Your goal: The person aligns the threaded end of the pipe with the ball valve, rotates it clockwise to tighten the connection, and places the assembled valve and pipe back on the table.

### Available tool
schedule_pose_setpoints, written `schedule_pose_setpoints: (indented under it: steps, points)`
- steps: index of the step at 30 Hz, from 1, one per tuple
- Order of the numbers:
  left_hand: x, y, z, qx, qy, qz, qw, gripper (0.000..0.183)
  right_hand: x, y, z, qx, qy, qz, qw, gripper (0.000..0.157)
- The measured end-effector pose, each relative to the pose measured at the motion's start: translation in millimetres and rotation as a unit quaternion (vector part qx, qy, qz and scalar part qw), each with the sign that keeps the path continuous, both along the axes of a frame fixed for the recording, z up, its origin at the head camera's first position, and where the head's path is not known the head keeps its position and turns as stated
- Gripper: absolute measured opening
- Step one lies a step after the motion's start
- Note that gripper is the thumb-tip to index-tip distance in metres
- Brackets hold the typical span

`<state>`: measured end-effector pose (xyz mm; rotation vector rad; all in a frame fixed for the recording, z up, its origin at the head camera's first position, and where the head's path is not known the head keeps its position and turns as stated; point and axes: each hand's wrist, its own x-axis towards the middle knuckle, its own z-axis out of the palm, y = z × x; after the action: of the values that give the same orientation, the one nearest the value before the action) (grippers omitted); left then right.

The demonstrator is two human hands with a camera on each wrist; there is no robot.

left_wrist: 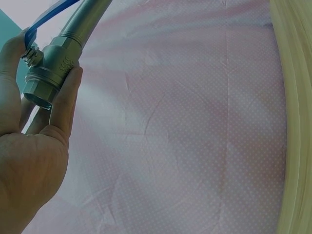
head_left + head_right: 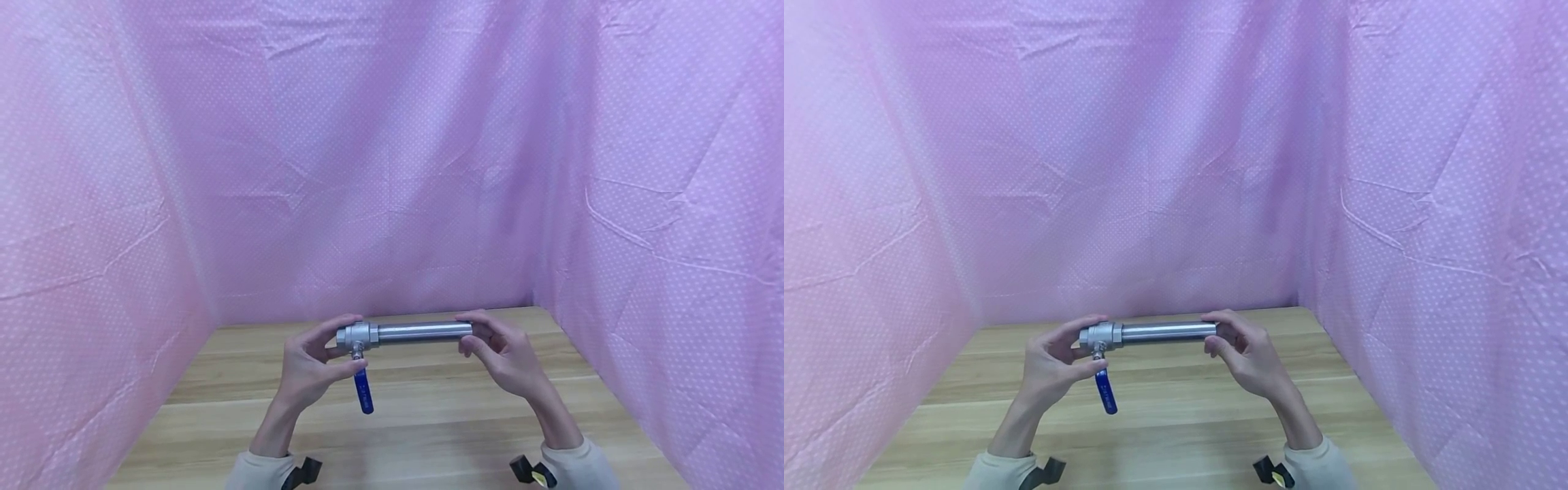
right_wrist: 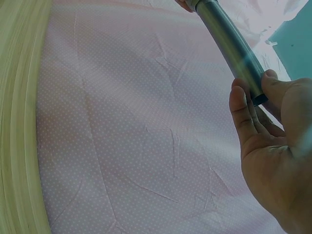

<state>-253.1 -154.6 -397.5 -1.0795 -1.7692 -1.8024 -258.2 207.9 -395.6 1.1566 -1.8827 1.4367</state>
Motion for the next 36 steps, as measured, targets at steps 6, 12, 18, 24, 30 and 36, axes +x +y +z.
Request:
schedule_pose_setpoints:
  steps: [6, 12, 18, 24, 30, 36]
  points:
    - [1.1, 1.1, 1.1, 0.002, -0.001, -0.003, 1.0, 0.07, -2.6, -2.3, -0.1, -0.038, 0.022, 0.072, 0.996, 0.053]
    - [0.3, 1.3, 0.3, 0.002, 0.002, -0.001, 1.0, 0.07, -3.4, -2.5, -0.5, -0.035, 0.032, 0.061, 0.997, 0.054]
    - [0.8, 1.9, 0.7, 0.001, 0.001, -0.004, 1.0, 0.07, -3.8, -0.3, -1.4, -0.02, 0.025, 0.028, 0.999, 0.048]
    - [0.7, 1.9, 0.9, 0.001, 0.002, -0.005, 1.0, 0.07, -2.8, 0.4, -1.0, -0.006, 0.024, -0.007, 1.0, 0.042]
    - [0.6, 1.4, 0.4, 0.002, 0.004, -0.007, 1.0, 0.07, 0.8, 0.5, -0.7, 0.007, 0.006, -0.025, 1.0, 0.042]
    - [-0.1, 1.5, 0.7, 0.003, 0.005, -0.005, 1.0, 0.071, -0.2, -0.7, -0.6, -0.01, -0.007, 0.005, 1.0, 0.046]
